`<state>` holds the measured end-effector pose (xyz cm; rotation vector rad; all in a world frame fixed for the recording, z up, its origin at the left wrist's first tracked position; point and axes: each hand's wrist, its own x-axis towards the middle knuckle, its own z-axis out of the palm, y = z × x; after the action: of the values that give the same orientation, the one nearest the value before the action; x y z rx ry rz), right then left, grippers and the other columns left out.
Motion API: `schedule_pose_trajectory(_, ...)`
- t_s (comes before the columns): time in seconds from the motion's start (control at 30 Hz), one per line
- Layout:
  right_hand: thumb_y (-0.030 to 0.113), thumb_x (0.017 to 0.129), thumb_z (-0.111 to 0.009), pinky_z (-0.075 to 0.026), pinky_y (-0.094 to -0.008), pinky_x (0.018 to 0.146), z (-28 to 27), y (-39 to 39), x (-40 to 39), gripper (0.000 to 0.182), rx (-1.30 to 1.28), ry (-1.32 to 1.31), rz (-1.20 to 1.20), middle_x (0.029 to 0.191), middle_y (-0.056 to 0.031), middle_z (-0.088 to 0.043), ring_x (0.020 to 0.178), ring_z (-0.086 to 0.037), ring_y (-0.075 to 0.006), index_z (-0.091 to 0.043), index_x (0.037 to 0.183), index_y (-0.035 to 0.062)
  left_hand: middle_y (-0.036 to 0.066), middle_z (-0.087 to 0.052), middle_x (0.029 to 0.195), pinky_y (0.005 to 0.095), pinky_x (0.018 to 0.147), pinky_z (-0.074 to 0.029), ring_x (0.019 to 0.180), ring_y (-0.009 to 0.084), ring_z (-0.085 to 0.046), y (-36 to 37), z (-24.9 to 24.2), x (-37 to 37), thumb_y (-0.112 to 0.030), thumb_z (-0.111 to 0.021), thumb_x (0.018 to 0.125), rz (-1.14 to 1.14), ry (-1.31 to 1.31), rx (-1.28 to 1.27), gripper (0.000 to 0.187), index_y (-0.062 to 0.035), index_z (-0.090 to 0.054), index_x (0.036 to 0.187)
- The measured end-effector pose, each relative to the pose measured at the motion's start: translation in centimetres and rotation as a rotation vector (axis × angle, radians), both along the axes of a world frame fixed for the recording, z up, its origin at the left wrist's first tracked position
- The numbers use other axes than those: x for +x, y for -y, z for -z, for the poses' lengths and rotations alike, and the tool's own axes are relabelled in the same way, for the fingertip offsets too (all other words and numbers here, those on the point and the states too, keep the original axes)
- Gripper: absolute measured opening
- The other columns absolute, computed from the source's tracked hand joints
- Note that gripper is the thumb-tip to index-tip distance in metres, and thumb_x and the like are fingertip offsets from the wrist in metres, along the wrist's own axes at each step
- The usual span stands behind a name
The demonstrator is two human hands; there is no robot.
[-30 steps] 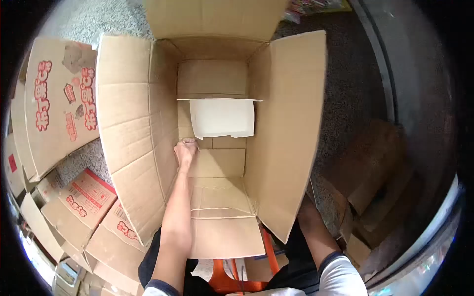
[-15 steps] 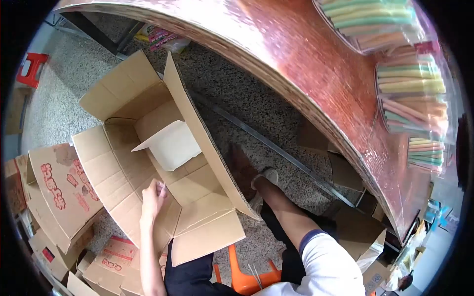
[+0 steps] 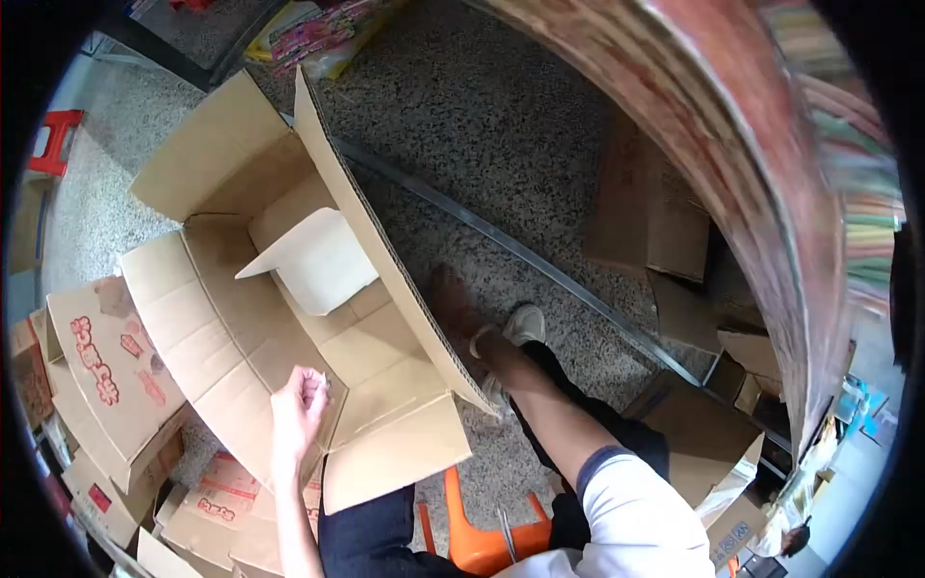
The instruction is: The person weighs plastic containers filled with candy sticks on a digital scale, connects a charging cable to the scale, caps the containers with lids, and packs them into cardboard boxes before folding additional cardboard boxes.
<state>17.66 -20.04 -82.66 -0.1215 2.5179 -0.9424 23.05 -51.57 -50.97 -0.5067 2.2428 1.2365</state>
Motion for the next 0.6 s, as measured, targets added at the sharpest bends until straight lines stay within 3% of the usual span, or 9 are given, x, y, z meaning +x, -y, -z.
schedule_pose_trajectory(0.1, 0.023, 0.103, -0.054, -0.049, -0.0427, 0.098, -6.7, -3.6, 0.5, 0.039, 0.009, 0.028, -0.044, 0.118, -0.0204, -0.065, 0.110, -0.062, -0.0338, -0.060, 0.133, -0.0023, 0.008, -0.071, 0.090, 0.0260, 0.073, -0.060, 0.079, 0.0123, -0.072, -3.0, -5.0, -2.4, -0.002, -0.061, 0.103, 0.014, -0.165, -0.004, 0.007, 0.0010, -0.059, 0.108)
schedule_pose_trajectory(0.23, 0.020, 0.103, -0.058, -0.051, -0.0352, 0.093, -15.2, -10.3, 1.4, 0.033, -0.017, 0.059, 0.004, 0.110, -0.0138, -0.068, 0.103, -0.065, -0.0246, -0.062, 0.129, -0.0010, 0.008, -0.073, 0.096, 0.0266, 0.080, -0.058, 0.084, 0.0124, -0.072, -10.1, -14.8, -3.1, 0.000, -0.063, 0.101, -0.055, -0.294, 0.172, 0.024, -0.0004, -0.064, 0.124)
schedule_pose_trajectory(0.3, 0.019, 0.104, -0.060, -0.052, -0.0315, 0.090, -21.9, -14.0, 3.5, 0.030, -0.157, 0.144, 0.143, 0.106, -0.0105, -0.070, 0.100, -0.067, -0.0201, -0.064, 0.126, -0.0004, 0.006, -0.073, 0.093, 0.0263, 0.081, -0.058, 0.085, 0.0118, -0.072, -14.4, -18.9, -0.8, 0.001, -0.064, 0.100, -0.022, -0.260, 0.270, 0.017, 0.0007, -0.068, 0.117)
schedule_pose_trajectory(0.37, 0.017, 0.104, -0.062, -0.053, -0.0278, 0.087, -31.5, -16.6, 7.8, 0.027, -0.579, 0.345, 0.420, 0.101, -0.0072, -0.071, 0.096, -0.069, -0.0155, -0.065, 0.124, 0.0002, 0.006, -0.076, 0.094, 0.0257, 0.083, -0.057, 0.086, 0.0103, -0.071, -20.0, -22.9, 2.1, 0.003, -0.066, 0.098, 0.060, -0.289, 0.337, 0.014, 0.0021, -0.070, 0.111)
schedule_pose_trajectory(0.4, 0.013, 0.104, -0.061, -0.055, -0.0318, 0.088, -36.1, -17.1, 10.6, 0.021, -0.974, 0.511, 0.634, 0.103, -0.0083, -0.071, 0.098, -0.070, -0.0180, -0.064, 0.120, 0.0003, 0.006, -0.077, 0.097, 0.0250, 0.083, -0.056, 0.086, 0.0094, -0.071, -23.2, -24.9, 3.9, 0.003, -0.067, 0.097, 0.075, -0.228, 0.373, 0.014, 0.0011, -0.072, 0.110)
schedule_pose_trajectory(0.47, 0.017, 0.107, -0.056, -0.059, -0.0375, 0.094, -47.5, -17.6, 16.8, 0.017, -1.626, 0.551, 0.760, 0.106, -0.0071, -0.070, 0.098, -0.071, -0.0189, -0.063, 0.117, 0.0042, 0.006, -0.077, 0.094, 0.0289, 0.078, -0.055, 0.082, 0.0131, -0.070, -28.9, -27.5, 7.3, 0.000, -0.074, 0.091, 0.342, -0.258, 0.249, 0.014, -0.0024, -0.076, 0.104)
schedule_pose_trajectory(0.53, 0.020, 0.109, -0.051, -0.061, -0.0367, 0.087, -50.5, -18.0, 23.8, 0.019, -1.931, 0.554, 0.970, 0.105, -0.0046, -0.068, 0.097, -0.070, -0.0169, -0.062, 0.115, 0.0058, 0.008, -0.068, 0.097, 0.0355, 0.081, -0.051, 0.092, 0.0264, -0.060, -34.7, -28.8, 11.2, -0.005, -0.080, 0.083, 0.541, -0.455, 0.221, 0.017, -0.0073, -0.078, 0.100)
schedule_pose_trajectory(0.57, 0.021, 0.109, -0.051, -0.062, -0.0344, 0.084, -54.5, -18.9, 26.1, 0.019, -1.864, 0.482, 1.129, 0.104, -0.0033, -0.068, 0.094, -0.070, -0.0149, -0.062, 0.115, 0.0070, 0.009, -0.063, 0.098, 0.0366, 0.082, -0.050, 0.094, 0.0265, -0.057, -37.2, -29.7, 13.0, -0.009, -0.081, 0.082, 0.658, -0.553, 0.110, 0.016, -0.0080, -0.078, 0.097)
schedule_pose_trajectory(0.6, 0.022, 0.109, -0.052, -0.061, -0.0333, 0.085, -53.4, -19.9, 29.5, 0.018, -1.886, 0.409, 1.171, 0.102, -0.0024, -0.067, 0.094, -0.069, -0.0144, -0.062, 0.114, 0.0077, 0.009, -0.062, 0.097, 0.0378, 0.084, -0.049, 0.095, 0.0271, -0.057, -39.1, -29.9, 14.8, -0.010, -0.082, 0.081, 0.745, -0.557, 0.142, 0.017, -0.0078, -0.078, 0.097)
